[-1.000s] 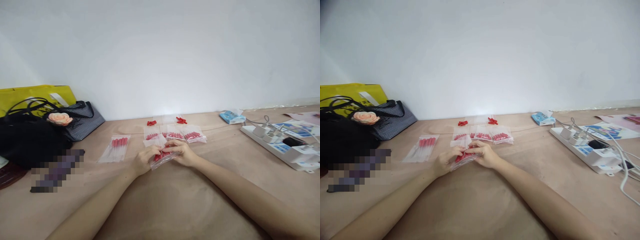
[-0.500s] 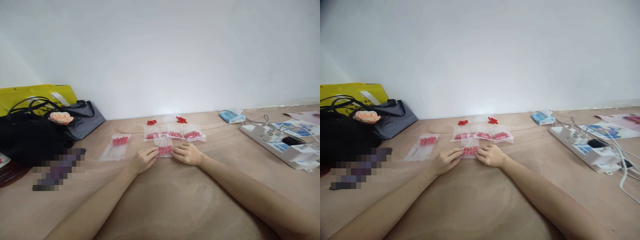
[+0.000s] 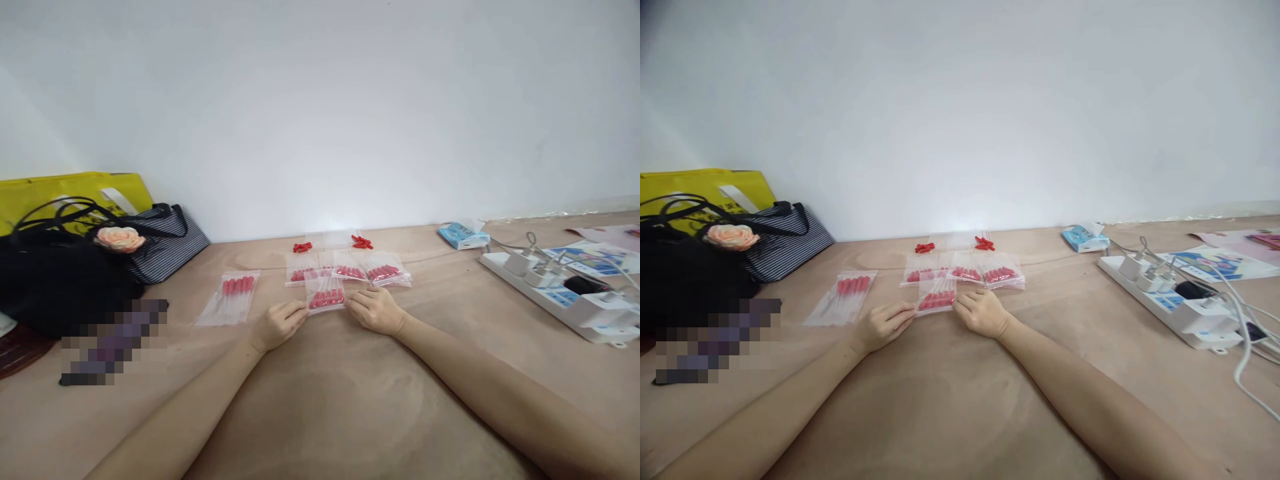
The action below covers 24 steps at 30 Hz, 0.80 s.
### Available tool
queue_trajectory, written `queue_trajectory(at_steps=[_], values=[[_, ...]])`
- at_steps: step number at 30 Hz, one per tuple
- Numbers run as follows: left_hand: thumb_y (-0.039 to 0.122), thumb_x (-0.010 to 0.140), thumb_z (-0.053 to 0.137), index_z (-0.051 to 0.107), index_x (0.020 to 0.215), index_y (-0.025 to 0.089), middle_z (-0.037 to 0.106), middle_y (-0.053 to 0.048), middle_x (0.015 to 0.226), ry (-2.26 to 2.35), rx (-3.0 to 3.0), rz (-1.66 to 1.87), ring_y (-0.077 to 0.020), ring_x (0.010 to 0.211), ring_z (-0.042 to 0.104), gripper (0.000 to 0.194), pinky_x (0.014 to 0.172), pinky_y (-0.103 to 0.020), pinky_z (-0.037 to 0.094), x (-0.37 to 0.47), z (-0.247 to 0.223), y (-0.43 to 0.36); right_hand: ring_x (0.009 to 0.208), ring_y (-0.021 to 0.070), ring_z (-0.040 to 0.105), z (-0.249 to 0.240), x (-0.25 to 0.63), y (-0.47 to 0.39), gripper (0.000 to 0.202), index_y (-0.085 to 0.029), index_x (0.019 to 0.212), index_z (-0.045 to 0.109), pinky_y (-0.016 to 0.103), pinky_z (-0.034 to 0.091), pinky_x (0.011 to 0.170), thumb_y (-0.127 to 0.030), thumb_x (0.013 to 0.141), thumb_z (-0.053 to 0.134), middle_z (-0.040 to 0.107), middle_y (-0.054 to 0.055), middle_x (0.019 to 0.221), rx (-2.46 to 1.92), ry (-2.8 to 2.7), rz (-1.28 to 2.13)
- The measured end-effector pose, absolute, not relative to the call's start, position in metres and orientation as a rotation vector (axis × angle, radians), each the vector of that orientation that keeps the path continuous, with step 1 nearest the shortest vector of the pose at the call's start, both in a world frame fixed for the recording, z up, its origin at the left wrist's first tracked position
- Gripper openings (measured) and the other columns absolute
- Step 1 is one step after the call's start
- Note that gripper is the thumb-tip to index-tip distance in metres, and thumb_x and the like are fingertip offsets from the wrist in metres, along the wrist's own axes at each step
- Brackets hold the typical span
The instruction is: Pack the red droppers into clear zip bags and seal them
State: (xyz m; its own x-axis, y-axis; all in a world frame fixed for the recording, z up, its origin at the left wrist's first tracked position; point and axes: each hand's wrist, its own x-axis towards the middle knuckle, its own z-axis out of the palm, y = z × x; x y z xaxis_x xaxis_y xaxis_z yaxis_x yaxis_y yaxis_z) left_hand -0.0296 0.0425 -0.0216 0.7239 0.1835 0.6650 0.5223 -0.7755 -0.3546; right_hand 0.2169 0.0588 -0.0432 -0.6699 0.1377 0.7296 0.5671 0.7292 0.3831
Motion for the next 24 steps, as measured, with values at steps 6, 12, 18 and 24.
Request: queue_trajectory(at_steps=[6, 12, 18, 24], values=[[0.01, 0.083, 0.044, 0.058, 0.071, 0.014, 0.065, -0.003, 0.068, -0.53, -2.417, -0.838, -0.0125, 0.061, 0.063, 0.019, 0.051, -0.021, 0.048, -0.028, -0.02, 0.041, 0.054, 0.0099, 0.047, -0.041, 0.216, 0.058, 0.02, -0.015, 0.065, 0.055, 0.025, 0.028, 0.052, -0.012, 0.081, 0.043, 0.058, 0.001, 0.06, -0.555, -2.245, -0.785], [0.01, 0.082, 0.047, 0.059, 0.079, 0.014, 0.066, -0.004, 0.075, -0.492, -2.431, -0.89, -0.0143, 0.069, 0.063, 0.013, 0.061, -0.025, 0.051, -0.024, -0.018, 0.04, 0.056, 0.0094, 0.048, -0.039, 0.211, 0.055, 0.021, -0.016, 0.065, 0.056, 0.024, 0.029, 0.054, -0.015, 0.082, 0.044, 0.058, 0.001, 0.06, -0.592, -2.225, -0.724], [0.009, 0.079, 0.052, 0.058, 0.084, 0.013, 0.066, -0.005, 0.078, -0.438, -2.432, -0.932, -0.0151, 0.072, 0.061, 0.009, 0.068, -0.028, 0.052, -0.007, -0.022, 0.043, 0.053, 0.0097, 0.047, -0.038, 0.195, 0.05, 0.02, -0.017, 0.068, 0.057, 0.025, 0.031, 0.053, -0.016, 0.082, 0.043, 0.059, 0.001, 0.06, -0.564, -2.206, -0.679], [0.009, 0.08, 0.05, 0.058, 0.081, 0.013, 0.066, -0.006, 0.077, -0.391, -2.398, -0.925, -0.0148, 0.069, 0.061, 0.01, 0.064, -0.028, 0.052, -0.003, -0.022, 0.042, 0.054, 0.0102, 0.047, -0.038, 0.189, 0.049, 0.019, -0.016, 0.072, 0.057, 0.024, 0.032, 0.054, -0.015, 0.082, 0.041, 0.059, 0.002, 0.063, -0.527, -2.232, -0.639]])
